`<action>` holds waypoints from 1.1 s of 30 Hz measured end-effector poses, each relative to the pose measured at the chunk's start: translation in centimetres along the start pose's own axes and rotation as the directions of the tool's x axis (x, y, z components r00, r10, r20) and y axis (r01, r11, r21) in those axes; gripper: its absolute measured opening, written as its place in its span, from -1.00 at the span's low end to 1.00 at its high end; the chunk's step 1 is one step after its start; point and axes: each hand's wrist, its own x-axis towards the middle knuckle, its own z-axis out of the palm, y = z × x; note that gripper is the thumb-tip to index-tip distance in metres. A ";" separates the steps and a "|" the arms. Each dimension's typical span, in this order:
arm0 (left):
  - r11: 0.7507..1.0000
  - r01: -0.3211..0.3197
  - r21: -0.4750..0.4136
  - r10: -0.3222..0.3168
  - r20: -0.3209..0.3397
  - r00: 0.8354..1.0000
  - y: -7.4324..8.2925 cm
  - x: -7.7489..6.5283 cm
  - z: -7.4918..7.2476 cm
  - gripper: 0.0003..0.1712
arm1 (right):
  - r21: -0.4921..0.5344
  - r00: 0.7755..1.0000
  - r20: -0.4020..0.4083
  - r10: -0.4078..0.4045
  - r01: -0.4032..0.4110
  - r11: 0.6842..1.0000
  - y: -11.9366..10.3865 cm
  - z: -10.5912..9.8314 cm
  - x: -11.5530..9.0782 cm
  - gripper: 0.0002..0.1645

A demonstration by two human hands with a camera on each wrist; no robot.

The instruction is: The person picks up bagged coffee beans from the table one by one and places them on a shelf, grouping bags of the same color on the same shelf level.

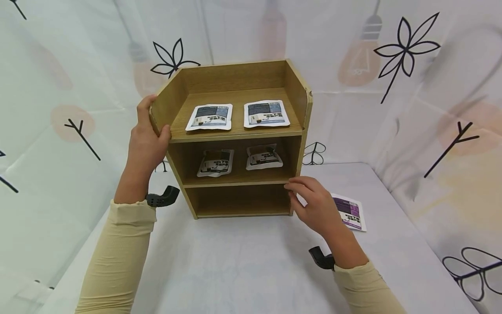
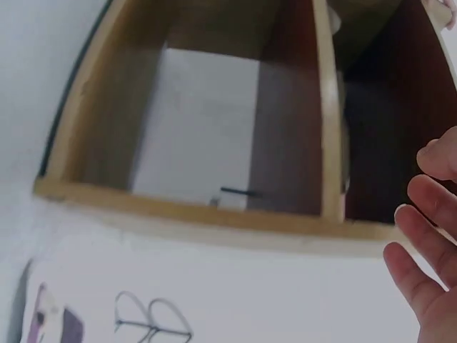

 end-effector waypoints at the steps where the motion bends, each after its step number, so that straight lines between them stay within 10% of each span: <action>1: 1.000 0.003 -0.001 -0.003 0.002 1.000 0.0 0.0 0.0 -0.26 | -0.004 1.000 0.004 0.006 -0.006 1.000 0.2 -0.1 -0.3 -0.66; 15: 1.000 -0.002 0.001 0.002 -0.005 1.000 -0.1 0.0 0.0 -0.27 | -0.165 0.958 0.187 0.218 -0.188 0.968 3.5 -2.1 -4.6 -0.50; 25: 1.000 0.008 -0.010 -0.008 -0.003 1.000 -0.1 0.0 -0.1 -0.27 | -0.220 0.851 0.359 0.384 -0.322 0.921 6.1 -2.8 -7.0 -0.35; 33: 1.000 0.005 -0.013 -0.005 -0.002 1.000 -0.1 0.0 0.1 -0.26 | -0.285 0.723 0.500 0.476 -0.382 0.879 7.6 -3.1 -7.9 -0.21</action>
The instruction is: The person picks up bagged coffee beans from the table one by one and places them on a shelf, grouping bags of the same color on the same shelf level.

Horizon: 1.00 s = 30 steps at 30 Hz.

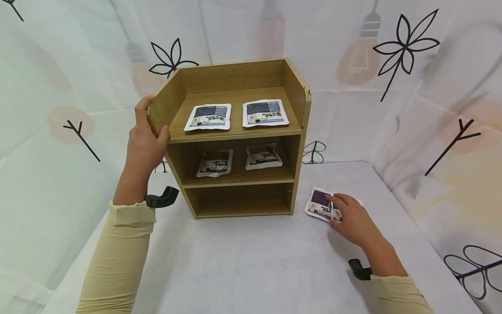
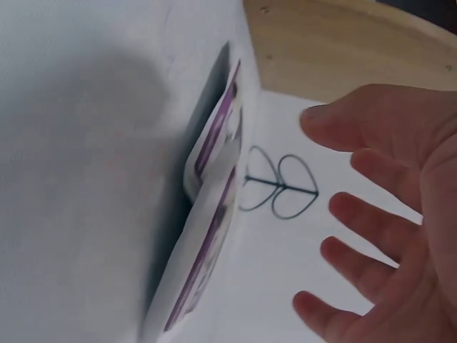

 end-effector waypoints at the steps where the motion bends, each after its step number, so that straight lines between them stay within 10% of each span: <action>1: 1.000 0.001 0.001 -0.001 0.001 1.000 0.0 0.0 0.0 -0.26 | -0.002 1.000 0.017 0.008 -0.008 1.000 0.2 0.1 0.0 -0.19; 19: 1.000 -0.006 0.010 0.007 -0.009 1.000 -0.1 0.0 0.0 -0.26 | -0.031 0.957 0.244 0.156 -0.153 0.988 3.3 1.6 0.0 -0.09; 30: 1.000 -0.019 -0.002 0.019 -0.015 1.000 -0.2 0.0 0.1 -0.26 | -0.044 0.969 0.194 0.154 -0.148 0.988 4.5 2.1 0.4 -0.23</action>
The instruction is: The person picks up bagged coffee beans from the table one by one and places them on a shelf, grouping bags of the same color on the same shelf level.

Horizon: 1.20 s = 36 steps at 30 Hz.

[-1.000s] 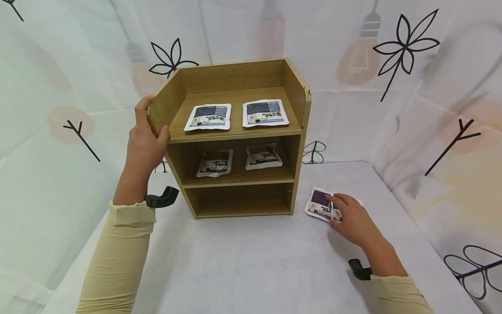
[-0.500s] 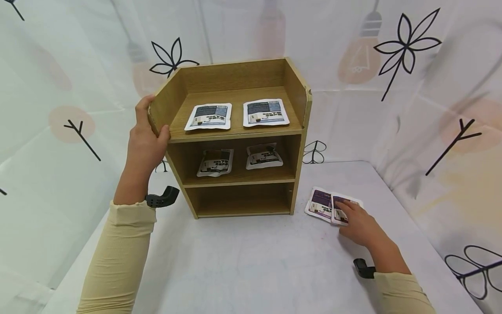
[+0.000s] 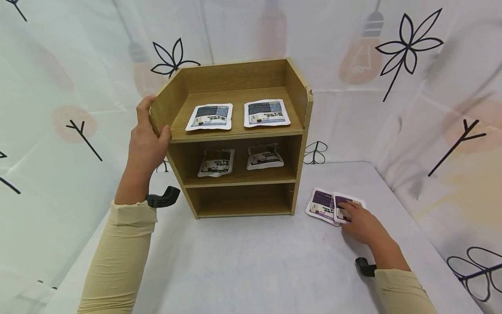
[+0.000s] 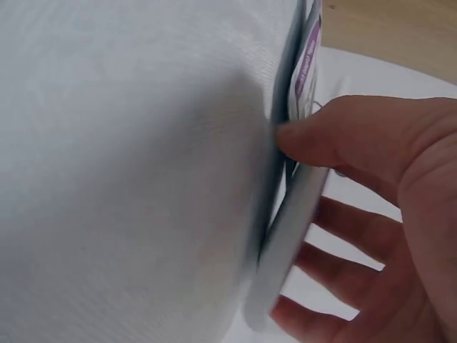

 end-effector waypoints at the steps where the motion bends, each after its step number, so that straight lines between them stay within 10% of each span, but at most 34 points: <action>1: 1.000 0.000 -0.002 0.000 0.001 1.000 0.0 0.0 0.0 -0.26 | -0.006 1.000 -0.006 0.001 -0.001 1.000 0.0 0.0 0.0 -0.25; 13: 1.000 0.011 0.009 -0.011 0.007 1.000 0.2 -0.1 -0.2 -0.26 | -0.037 0.979 -0.204 0.006 -0.014 0.999 -0.4 -1.3 -0.8 -0.52; 22: 1.000 0.013 0.005 -0.013 0.017 1.000 0.2 0.0 -0.1 -0.26 | -0.086 0.894 -0.447 -0.034 -0.005 0.996 -1.2 -2.8 -2.0 -0.62; 36: 1.000 0.016 0.008 -0.016 0.017 1.000 0.3 -0.1 -0.1 -0.25 | -0.117 0.800 -0.570 -0.187 0.146 0.982 -5.3 -5.3 -4.7 -0.57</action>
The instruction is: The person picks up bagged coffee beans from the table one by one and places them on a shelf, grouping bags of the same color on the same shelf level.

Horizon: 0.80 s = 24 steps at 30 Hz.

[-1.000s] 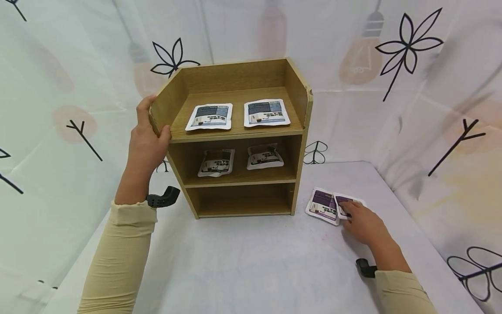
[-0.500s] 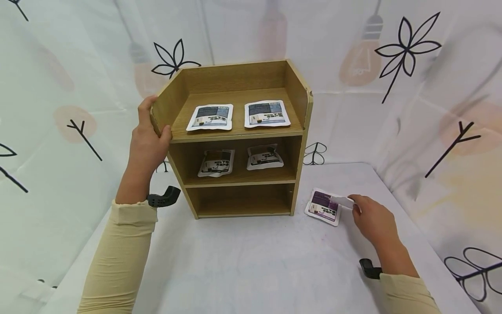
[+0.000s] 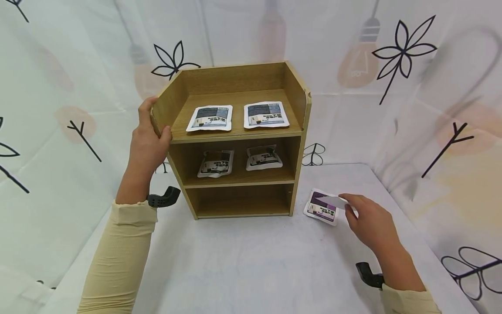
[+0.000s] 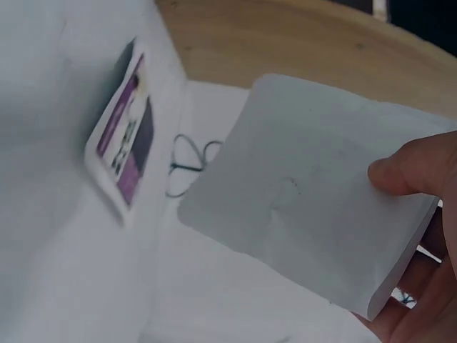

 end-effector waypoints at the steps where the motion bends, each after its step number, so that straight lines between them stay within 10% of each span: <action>1: 1.000 0.001 -0.001 -0.001 0.001 1.000 0.0 0.0 0.0 -0.25 | 0.010 1.000 -0.005 -0.008 0.008 1.000 -0.4 -0.1 0.0 -0.56; 24: 1.000 -0.013 -0.002 0.013 -0.007 1.000 -0.1 0.0 0.0 -0.25 | 0.157 0.978 -0.087 -0.192 0.203 0.966 -6.3 -0.6 0.0 -0.50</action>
